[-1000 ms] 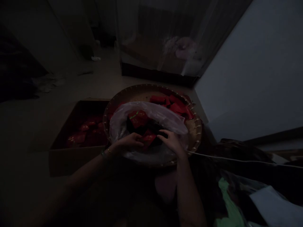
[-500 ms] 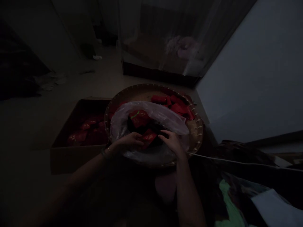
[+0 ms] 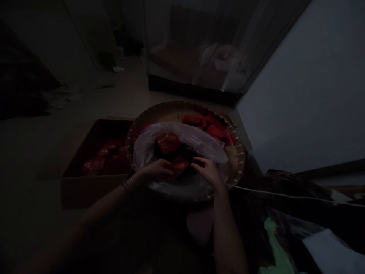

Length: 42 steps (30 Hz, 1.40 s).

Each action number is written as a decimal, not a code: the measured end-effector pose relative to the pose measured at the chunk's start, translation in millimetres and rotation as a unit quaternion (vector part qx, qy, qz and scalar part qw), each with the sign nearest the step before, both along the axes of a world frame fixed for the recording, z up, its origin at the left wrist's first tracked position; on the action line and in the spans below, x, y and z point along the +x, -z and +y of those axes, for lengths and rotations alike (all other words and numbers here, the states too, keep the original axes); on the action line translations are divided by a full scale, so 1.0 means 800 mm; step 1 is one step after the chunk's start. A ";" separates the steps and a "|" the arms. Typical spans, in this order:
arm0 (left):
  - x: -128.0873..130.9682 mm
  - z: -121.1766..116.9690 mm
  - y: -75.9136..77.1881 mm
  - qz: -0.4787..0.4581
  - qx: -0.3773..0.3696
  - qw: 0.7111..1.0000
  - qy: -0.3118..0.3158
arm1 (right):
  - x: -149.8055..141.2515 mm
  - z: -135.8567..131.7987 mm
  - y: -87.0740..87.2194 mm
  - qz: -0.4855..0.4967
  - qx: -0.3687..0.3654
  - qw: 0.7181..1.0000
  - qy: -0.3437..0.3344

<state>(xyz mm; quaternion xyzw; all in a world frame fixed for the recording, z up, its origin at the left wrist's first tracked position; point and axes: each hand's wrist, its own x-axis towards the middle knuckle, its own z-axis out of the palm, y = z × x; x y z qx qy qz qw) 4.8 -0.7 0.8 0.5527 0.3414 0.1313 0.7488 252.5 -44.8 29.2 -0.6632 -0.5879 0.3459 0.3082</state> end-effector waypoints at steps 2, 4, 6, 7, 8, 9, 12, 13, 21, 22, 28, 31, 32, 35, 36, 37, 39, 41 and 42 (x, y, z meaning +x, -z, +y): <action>-0.001 0.002 -0.002 -0.021 -0.011 1.000 -0.015 | 0.005 0.002 0.006 0.031 -0.007 0.999 0.010; -0.004 0.006 -0.001 -0.022 -0.015 0.999 -0.037 | 0.012 0.003 0.014 0.056 -0.004 0.998 0.018; -0.009 0.013 0.001 -0.006 -0.014 0.997 -0.075 | 0.020 0.005 0.024 0.049 0.009 0.998 0.032; -0.012 0.016 0.002 0.000 -0.012 0.995 -0.098 | 0.024 0.006 0.030 0.033 0.015 0.999 0.040; -0.015 0.019 0.002 0.002 -0.011 0.993 -0.120 | 0.027 0.007 0.035 0.010 0.021 0.999 0.044; -0.018 0.022 0.003 0.001 -0.010 0.991 -0.134 | 0.029 0.007 0.041 -0.016 0.027 0.999 0.044; -0.022 0.025 0.002 0.005 -0.009 0.990 -0.144 | 0.025 0.008 0.050 -0.093 0.034 0.995 0.023; -0.023 0.024 0.001 0.014 -0.004 0.991 -0.135 | 0.020 0.008 0.050 -0.109 0.034 0.993 0.018; -0.019 0.009 -0.007 0.024 0.046 0.999 -0.010 | -0.057 0.024 0.011 -0.073 0.143 0.987 0.004; -0.019 0.009 -0.007 0.024 0.046 0.999 -0.003 | -0.065 0.027 0.008 -0.083 0.154 0.985 0.005; -0.021 0.007 -0.003 0.015 0.028 0.999 0.004 | -0.080 0.033 0.013 -0.095 0.167 0.981 0.035; -0.022 0.011 0.001 -0.016 0.004 0.999 -0.028 | -0.071 0.034 0.015 -0.019 0.140 0.988 0.063; -0.023 0.014 0.001 -0.043 -0.001 0.997 -0.069 | -0.067 0.035 0.016 0.022 0.122 0.990 0.070; -0.029 0.023 0.001 -0.175 -0.014 0.948 -0.266 | -0.061 0.040 0.022 0.121 0.063 0.988 0.068; -0.032 0.026 0.001 -0.218 -0.022 0.925 -0.309 | -0.062 0.043 0.025 0.123 0.047 0.990 0.057; -0.035 0.028 0.000 -0.256 -0.026 0.908 -0.330 | -0.066 0.047 0.028 0.107 0.037 0.993 0.042; -0.040 0.031 -0.002 -0.297 -0.035 0.897 -0.326 | -0.080 0.059 0.034 0.030 0.029 0.999 0.000; -0.040 0.032 -0.002 -0.295 -0.040 0.904 -0.308 | -0.101 0.075 0.039 -0.078 0.039 0.995 -0.044; -0.039 0.033 -0.001 -0.283 -0.039 0.909 -0.303 | -0.113 0.085 0.041 -0.134 0.032 0.989 -0.061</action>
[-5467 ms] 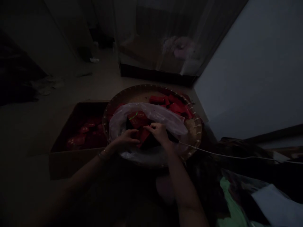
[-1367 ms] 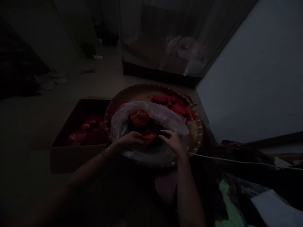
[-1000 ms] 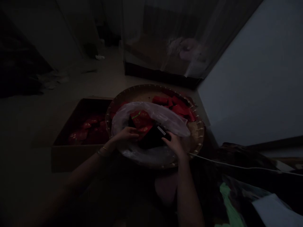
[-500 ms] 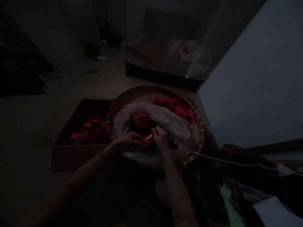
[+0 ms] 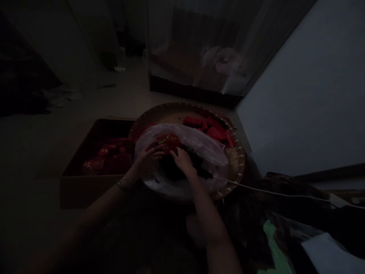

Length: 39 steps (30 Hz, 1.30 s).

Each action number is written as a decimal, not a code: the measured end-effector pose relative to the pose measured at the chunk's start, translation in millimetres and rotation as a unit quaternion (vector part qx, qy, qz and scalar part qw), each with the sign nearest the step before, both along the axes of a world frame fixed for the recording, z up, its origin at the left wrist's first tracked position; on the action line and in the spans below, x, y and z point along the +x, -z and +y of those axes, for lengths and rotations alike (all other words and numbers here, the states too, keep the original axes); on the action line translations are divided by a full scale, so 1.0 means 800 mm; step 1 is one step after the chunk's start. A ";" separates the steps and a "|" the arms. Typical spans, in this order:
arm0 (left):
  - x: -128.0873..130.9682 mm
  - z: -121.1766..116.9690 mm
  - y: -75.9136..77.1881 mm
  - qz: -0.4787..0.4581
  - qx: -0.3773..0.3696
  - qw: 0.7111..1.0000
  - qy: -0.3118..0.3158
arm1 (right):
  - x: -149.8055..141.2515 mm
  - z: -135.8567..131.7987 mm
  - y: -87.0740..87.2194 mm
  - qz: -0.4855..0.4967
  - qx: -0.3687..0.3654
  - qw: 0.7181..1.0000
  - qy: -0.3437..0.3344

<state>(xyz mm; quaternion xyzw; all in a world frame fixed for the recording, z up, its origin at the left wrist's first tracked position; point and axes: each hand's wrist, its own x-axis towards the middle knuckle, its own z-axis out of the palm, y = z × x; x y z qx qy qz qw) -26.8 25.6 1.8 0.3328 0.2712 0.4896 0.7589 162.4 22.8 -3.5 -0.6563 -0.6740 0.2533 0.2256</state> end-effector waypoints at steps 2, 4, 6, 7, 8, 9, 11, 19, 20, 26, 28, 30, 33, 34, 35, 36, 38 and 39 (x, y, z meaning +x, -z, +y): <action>0.003 0.001 0.004 0.031 -0.004 0.999 -0.007 | -0.021 0.018 0.002 -0.094 -0.025 0.995 0.000; 0.007 0.002 0.008 0.060 0.001 0.998 -0.036 | -0.035 0.031 0.003 -0.127 -0.021 0.992 0.001; 0.009 0.001 0.009 0.105 0.039 0.990 -0.087 | -0.036 0.034 0.002 -0.126 -0.009 0.992 0.000; 0.009 -0.001 0.009 0.144 0.080 0.979 -0.123 | -0.032 0.033 -0.001 -0.117 0.000 0.993 -0.003; 0.010 -0.003 0.009 0.199 0.133 0.958 -0.160 | -0.026 0.028 -0.004 -0.103 0.011 0.995 -0.009; 0.011 -0.005 0.008 0.266 0.194 0.923 -0.199 | -0.017 0.022 -0.009 -0.086 0.024 0.996 -0.018; 0.013 -0.009 0.007 0.394 0.297 0.836 -0.239 | 0.002 0.005 -0.021 -0.002 0.083 0.995 -0.047; 0.027 -0.016 0.029 0.426 0.265 0.864 -0.051 | 0.026 -0.042 -0.033 0.121 0.213 0.968 0.052; 0.028 -0.017 0.029 0.408 0.236 0.881 -0.041 | 0.023 -0.043 -0.028 0.108 0.227 0.966 0.067; 0.033 -0.023 0.019 0.343 0.144 0.928 -0.029 | 0.001 -0.054 -0.005 -0.028 0.303 0.951 0.057; 0.034 -0.023 0.019 0.332 0.129 0.934 -0.025 | -0.002 -0.056 -0.003 -0.056 0.318 0.945 0.055; 0.035 -0.023 0.019 0.327 0.123 0.937 -0.021 | -0.002 -0.057 -0.003 -0.062 0.331 0.941 0.044; 0.035 -0.025 0.016 0.322 0.125 0.938 -0.014 | 0.001 -0.056 -0.005 -0.043 0.364 0.929 0.055; 0.035 -0.026 0.014 0.322 0.130 0.938 -0.012 | 0.003 -0.056 -0.007 -0.042 0.376 0.923 0.072; 0.035 -0.027 0.013 0.326 0.136 0.935 -0.013 | 0.004 -0.056 -0.009 -0.047 0.386 0.917 0.088; 0.036 -0.028 0.012 0.334 0.145 0.931 -0.015 | 0.005 -0.057 -0.011 -0.057 0.394 0.912 0.097; 0.036 -0.028 0.012 0.358 0.162 0.919 -0.028 | 0.006 -0.059 -0.016 -0.085 0.405 0.906 0.084; 0.036 -0.028 0.013 0.369 0.169 0.913 -0.038 | 0.006 -0.061 -0.017 -0.096 0.410 0.905 0.062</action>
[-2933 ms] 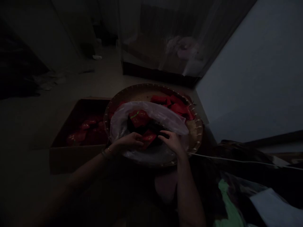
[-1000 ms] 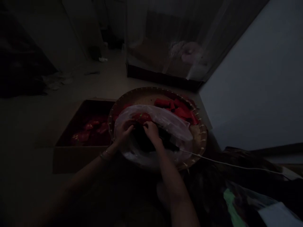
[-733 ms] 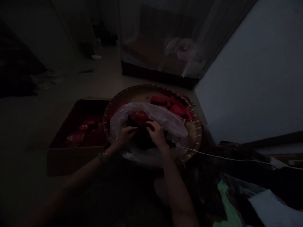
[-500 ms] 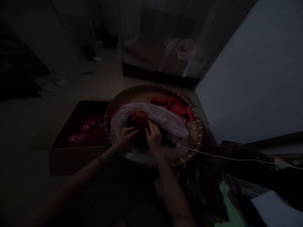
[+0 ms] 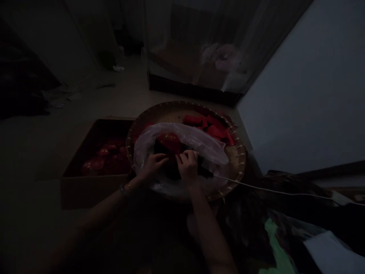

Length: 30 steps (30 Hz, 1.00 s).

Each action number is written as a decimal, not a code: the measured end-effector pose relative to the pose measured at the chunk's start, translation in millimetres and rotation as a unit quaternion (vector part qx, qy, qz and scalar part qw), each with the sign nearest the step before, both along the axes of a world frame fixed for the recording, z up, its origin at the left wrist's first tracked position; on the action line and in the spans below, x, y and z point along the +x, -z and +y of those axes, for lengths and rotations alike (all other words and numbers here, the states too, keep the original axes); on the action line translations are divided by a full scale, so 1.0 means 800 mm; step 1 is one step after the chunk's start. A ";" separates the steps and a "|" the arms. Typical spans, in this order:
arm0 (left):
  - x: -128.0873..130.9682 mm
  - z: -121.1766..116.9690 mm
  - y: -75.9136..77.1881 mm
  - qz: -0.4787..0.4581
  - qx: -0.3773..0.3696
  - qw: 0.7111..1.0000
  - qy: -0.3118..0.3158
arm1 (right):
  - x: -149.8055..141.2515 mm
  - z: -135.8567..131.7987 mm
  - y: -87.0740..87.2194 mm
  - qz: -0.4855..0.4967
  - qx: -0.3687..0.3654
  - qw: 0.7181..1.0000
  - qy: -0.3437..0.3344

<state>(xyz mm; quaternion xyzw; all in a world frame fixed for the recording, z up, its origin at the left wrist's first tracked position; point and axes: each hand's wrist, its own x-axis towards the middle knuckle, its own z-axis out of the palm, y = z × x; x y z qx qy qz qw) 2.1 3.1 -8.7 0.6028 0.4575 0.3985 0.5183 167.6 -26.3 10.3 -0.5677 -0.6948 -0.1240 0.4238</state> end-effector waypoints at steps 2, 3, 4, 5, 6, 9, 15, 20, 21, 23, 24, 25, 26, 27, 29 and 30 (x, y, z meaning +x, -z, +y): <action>-0.001 0.001 0.003 0.014 0.020 1.000 -0.019 | 0.000 -0.005 -0.001 -0.028 0.004 0.999 -0.042; -0.001 0.001 0.005 0.018 0.027 0.999 -0.025 | 0.000 -0.007 0.000 -0.036 0.006 0.998 -0.060; -0.002 0.001 0.007 0.022 0.033 0.999 -0.028 | 0.000 -0.009 0.001 -0.039 0.007 0.997 -0.073; -0.004 0.002 0.008 0.026 0.038 0.999 -0.027 | 0.001 -0.011 0.002 -0.038 0.007 0.996 -0.081; -0.005 0.002 0.009 0.030 0.044 0.998 -0.025 | 0.002 -0.013 0.002 -0.034 0.005 0.996 -0.083; -0.009 0.004 0.008 0.039 0.057 0.997 -0.017 | 0.006 -0.017 0.002 -0.006 -0.001 0.997 -0.072; -0.012 0.012 0.005 -0.019 0.012 0.998 -0.061 | 0.006 -0.023 -0.006 0.090 -0.054 0.994 -0.045; -0.014 0.015 0.000 -0.029 0.033 0.999 -0.027 | 0.005 -0.027 -0.007 0.301 -0.205 0.930 -0.044; -0.014 0.016 0.000 -0.025 0.039 0.999 -0.020 | 0.006 -0.027 -0.007 0.339 -0.228 0.911 -0.062; -0.013 0.018 -0.001 -0.019 0.048 0.999 -0.015 | 0.006 -0.026 -0.007 0.393 -0.263 0.875 -0.105; -0.013 0.019 0.000 -0.017 0.051 0.998 -0.012 | 0.007 -0.025 -0.007 0.409 -0.283 0.859 -0.122; -0.012 0.020 0.001 -0.015 0.052 0.999 -0.006 | 0.007 -0.024 -0.006 0.418 -0.307 0.845 -0.133; -0.012 0.020 0.002 -0.011 0.052 0.999 0.003 | 0.007 -0.023 -0.006 0.420 -0.334 0.833 -0.138; -0.011 0.021 0.003 -0.005 0.053 0.998 0.015 | 0.007 -0.022 -0.005 0.421 -0.360 0.821 -0.139; -0.012 0.019 0.003 0.015 0.060 0.997 0.036 | 0.009 -0.019 -0.004 0.431 -0.397 0.798 -0.140; -0.012 0.018 0.003 0.028 0.073 0.996 0.038 | 0.010 -0.017 -0.003 0.438 -0.404 0.790 -0.142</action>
